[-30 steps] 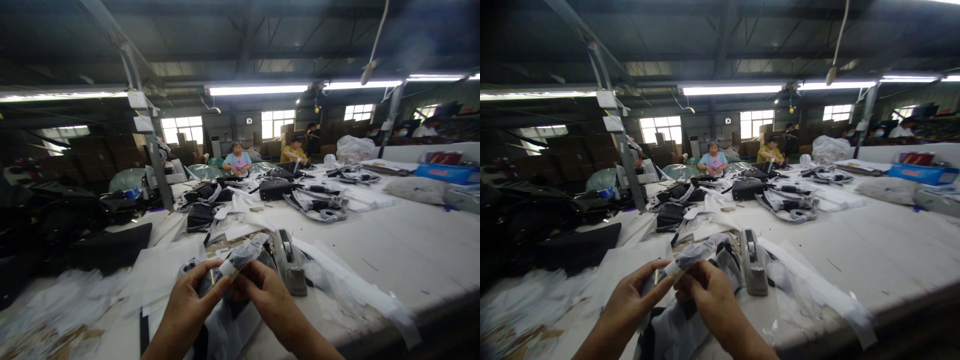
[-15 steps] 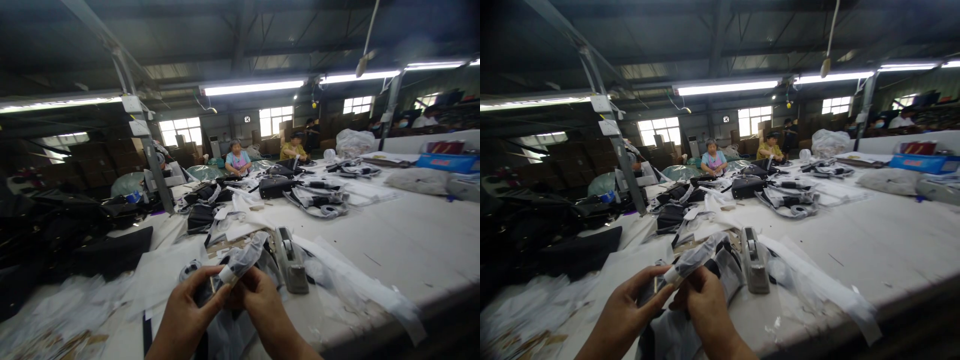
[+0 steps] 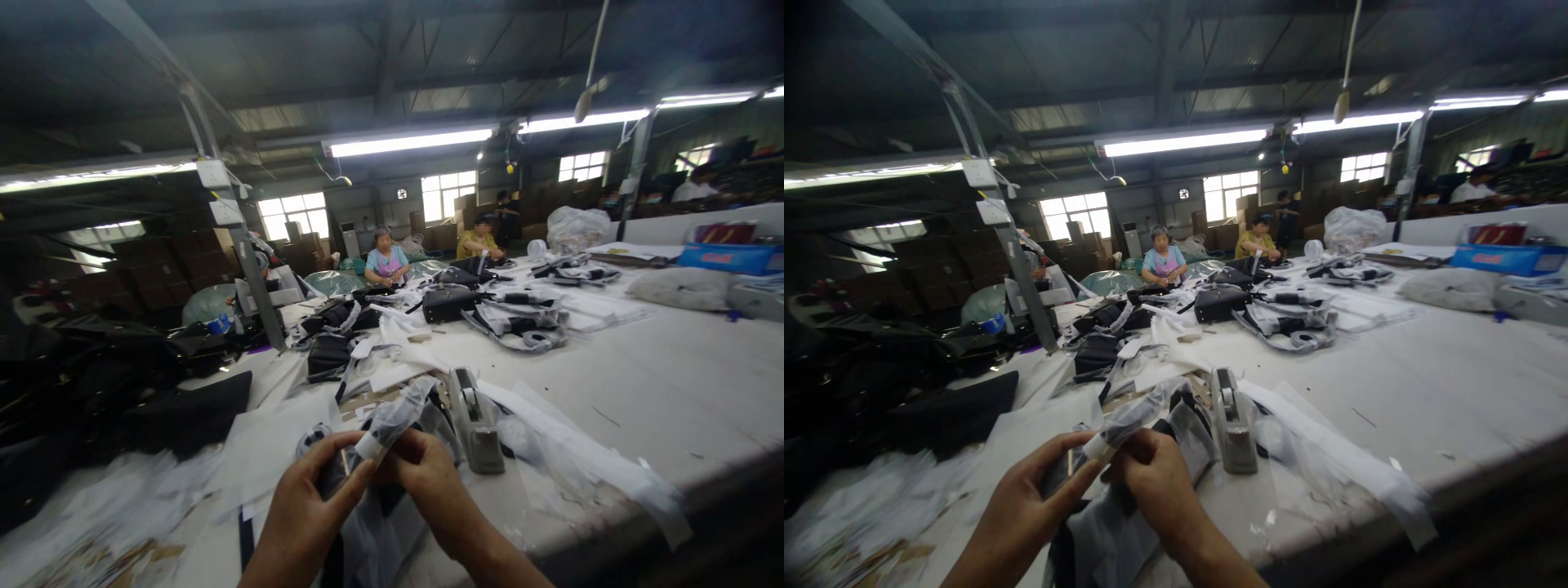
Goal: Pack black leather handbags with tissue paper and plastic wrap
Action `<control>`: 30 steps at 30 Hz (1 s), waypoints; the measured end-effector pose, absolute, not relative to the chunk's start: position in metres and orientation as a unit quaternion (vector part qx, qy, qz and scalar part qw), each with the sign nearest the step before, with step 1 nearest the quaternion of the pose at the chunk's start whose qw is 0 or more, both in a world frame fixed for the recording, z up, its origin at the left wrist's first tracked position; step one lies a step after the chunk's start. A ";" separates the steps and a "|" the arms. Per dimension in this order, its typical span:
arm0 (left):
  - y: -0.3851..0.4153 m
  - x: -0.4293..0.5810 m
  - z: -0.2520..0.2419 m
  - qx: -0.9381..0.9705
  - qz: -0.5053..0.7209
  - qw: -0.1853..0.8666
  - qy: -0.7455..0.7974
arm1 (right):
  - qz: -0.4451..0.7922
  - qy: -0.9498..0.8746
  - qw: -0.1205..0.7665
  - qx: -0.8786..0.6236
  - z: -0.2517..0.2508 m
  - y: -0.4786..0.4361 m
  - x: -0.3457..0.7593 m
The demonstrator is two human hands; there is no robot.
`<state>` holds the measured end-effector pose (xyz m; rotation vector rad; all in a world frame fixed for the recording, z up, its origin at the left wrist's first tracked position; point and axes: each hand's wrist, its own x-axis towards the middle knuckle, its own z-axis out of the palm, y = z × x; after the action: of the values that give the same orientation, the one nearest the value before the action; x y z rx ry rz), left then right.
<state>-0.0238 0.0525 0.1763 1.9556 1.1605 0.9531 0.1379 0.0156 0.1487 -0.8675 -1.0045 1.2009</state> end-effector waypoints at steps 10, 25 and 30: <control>0.052 -0.015 0.179 0.741 0.373 0.343 0.441 | 0.629 -0.294 0.678 -0.242 0.164 0.001 0.119; 0.042 -0.085 0.063 0.661 0.396 0.474 0.426 | 0.232 -0.486 0.566 -0.625 0.048 0.012 0.182; 0.030 -0.059 0.036 0.642 0.390 0.460 0.474 | 0.147 -0.546 0.497 -0.658 -0.002 0.039 0.178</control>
<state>-0.0592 0.0299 0.0359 1.5807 1.1657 0.9594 0.1778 0.0392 -0.0016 -1.5932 -1.3225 0.3554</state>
